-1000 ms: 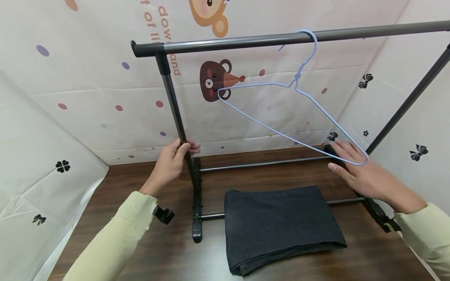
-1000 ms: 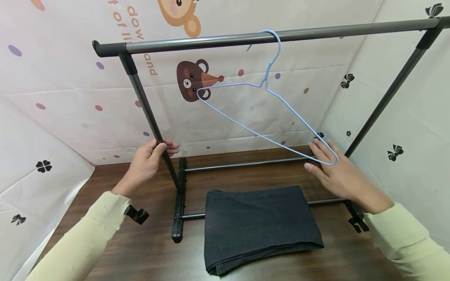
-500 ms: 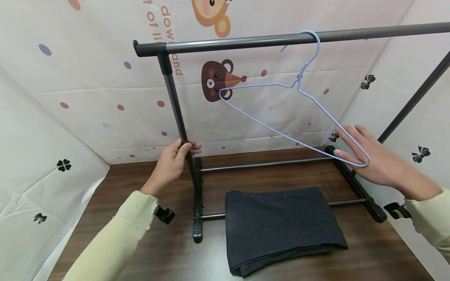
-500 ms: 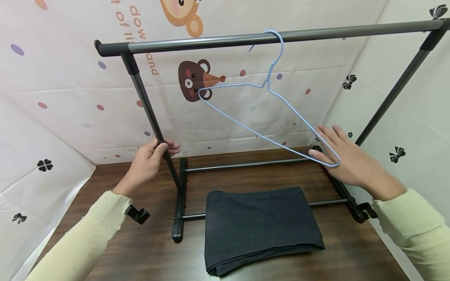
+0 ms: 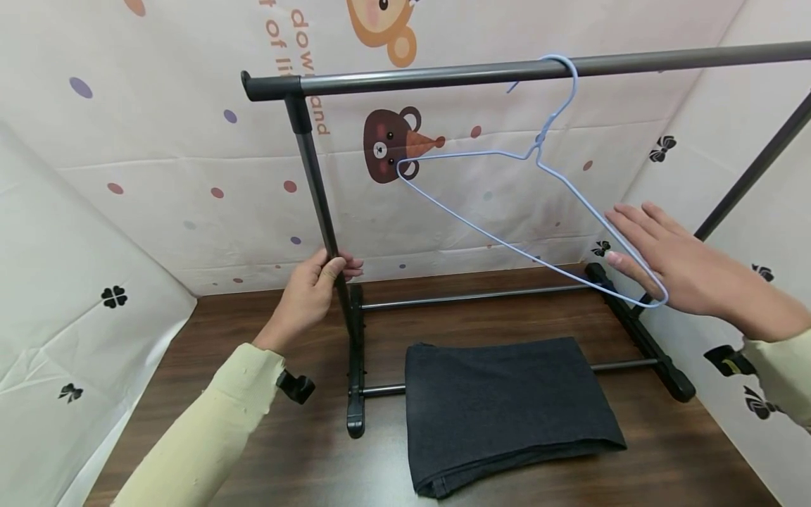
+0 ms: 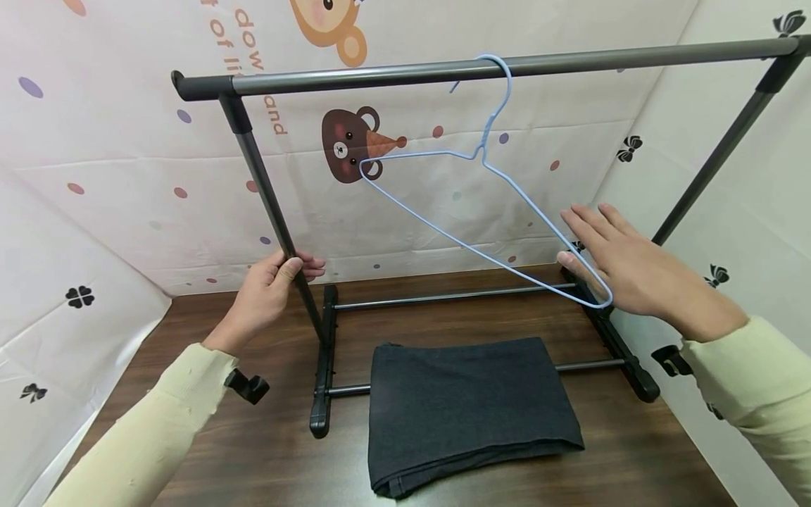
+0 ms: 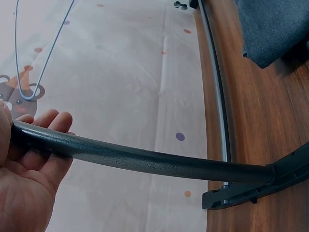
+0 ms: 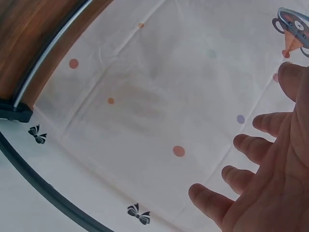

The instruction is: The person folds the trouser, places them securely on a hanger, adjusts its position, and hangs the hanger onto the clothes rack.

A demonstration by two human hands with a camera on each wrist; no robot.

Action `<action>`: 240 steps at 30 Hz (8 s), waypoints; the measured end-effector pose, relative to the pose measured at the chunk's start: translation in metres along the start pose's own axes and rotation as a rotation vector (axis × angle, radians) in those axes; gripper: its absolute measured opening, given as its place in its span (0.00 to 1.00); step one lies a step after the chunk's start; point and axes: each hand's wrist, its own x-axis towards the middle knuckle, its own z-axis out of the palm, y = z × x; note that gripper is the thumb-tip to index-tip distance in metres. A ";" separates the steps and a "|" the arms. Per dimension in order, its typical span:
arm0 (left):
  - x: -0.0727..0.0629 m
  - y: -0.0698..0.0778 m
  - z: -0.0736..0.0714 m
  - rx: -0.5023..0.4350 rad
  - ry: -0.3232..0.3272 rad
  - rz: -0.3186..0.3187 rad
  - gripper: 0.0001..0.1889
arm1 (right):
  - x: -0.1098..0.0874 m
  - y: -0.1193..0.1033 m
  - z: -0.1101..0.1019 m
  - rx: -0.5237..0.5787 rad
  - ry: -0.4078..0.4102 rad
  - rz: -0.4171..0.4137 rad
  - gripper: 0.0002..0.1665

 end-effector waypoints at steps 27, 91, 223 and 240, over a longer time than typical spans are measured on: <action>0.000 -0.001 0.000 0.004 -0.011 0.007 0.18 | 0.035 -0.024 -0.052 -0.026 0.004 -0.128 0.38; -0.005 0.005 -0.001 0.056 -0.004 -0.005 0.17 | 0.095 -0.124 -0.116 0.718 0.105 0.005 0.19; -0.001 0.001 0.001 0.053 0.011 0.034 0.19 | 0.017 -0.122 -0.033 0.489 0.275 0.170 0.14; -0.002 0.000 0.003 0.023 0.003 0.035 0.19 | 0.002 -0.112 -0.003 0.520 0.271 0.141 0.14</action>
